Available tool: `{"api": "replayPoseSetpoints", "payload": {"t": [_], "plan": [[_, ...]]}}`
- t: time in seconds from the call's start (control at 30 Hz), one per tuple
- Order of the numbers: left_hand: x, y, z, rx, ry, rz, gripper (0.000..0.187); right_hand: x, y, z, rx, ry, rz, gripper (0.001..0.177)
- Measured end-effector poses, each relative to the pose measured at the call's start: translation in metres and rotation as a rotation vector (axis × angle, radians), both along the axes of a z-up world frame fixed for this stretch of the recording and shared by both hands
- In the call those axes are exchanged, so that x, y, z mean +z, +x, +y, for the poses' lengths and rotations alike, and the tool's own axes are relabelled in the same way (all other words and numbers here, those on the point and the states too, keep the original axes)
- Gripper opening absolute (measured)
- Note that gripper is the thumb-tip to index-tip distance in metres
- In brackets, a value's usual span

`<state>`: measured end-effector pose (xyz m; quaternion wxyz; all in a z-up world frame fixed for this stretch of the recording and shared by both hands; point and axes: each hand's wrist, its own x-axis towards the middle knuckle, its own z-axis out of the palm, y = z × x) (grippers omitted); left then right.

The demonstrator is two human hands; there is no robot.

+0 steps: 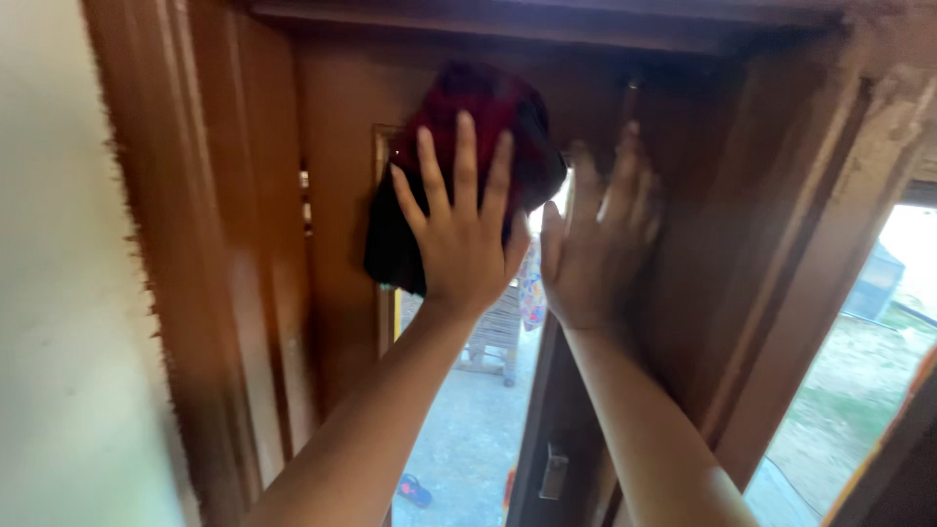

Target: The person wipes the wooden door frame with a dark cloth. They systematically clean the vertical sides and the top horizontal section of the frame using both hands.

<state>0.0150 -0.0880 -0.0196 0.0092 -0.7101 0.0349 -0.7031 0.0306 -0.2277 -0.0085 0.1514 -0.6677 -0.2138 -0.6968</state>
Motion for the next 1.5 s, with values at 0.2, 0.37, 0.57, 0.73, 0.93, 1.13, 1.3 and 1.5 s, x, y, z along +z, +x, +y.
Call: {"api": "replayPoseSetpoints", "payload": {"t": [0.2,0.37,0.57,0.73,0.93,1.13,1.3,1.5], "plan": [[-0.083,-0.014,-0.003,-0.132,0.275,0.291,0.062,-0.002,-0.003,-0.005,0.044,-0.029,0.016,0.067],[-0.140,-0.029,0.042,-0.219,0.598,0.543,0.064,0.000,-0.006,-0.008,0.103,-0.049,-0.037,0.060],[-0.140,-0.043,0.105,-0.235,1.037,0.790,0.075,-0.002,-0.004,-0.007,0.085,-0.059,-0.049,0.051],[-0.061,-0.038,0.101,0.014,0.601,0.404,0.073,0.000,0.002,-0.001,0.011,-0.041,-0.051,0.043],[0.024,-0.022,0.078,0.068,0.062,0.051,0.061,-0.002,-0.003,0.001,0.035,-0.044,-0.036,0.045],[0.021,-0.011,0.057,0.108,-0.062,0.008,0.059,-0.005,-0.006,0.003,-0.024,-0.048,0.000,0.044],[0.011,-0.005,0.064,0.080,0.153,0.087,0.059,-0.007,-0.002,0.004,-0.036,-0.034,0.029,0.045],[-0.046,0.003,0.035,-0.136,0.326,0.168,0.050,-0.011,0.010,0.001,-0.092,-0.024,0.009,0.040]]}}
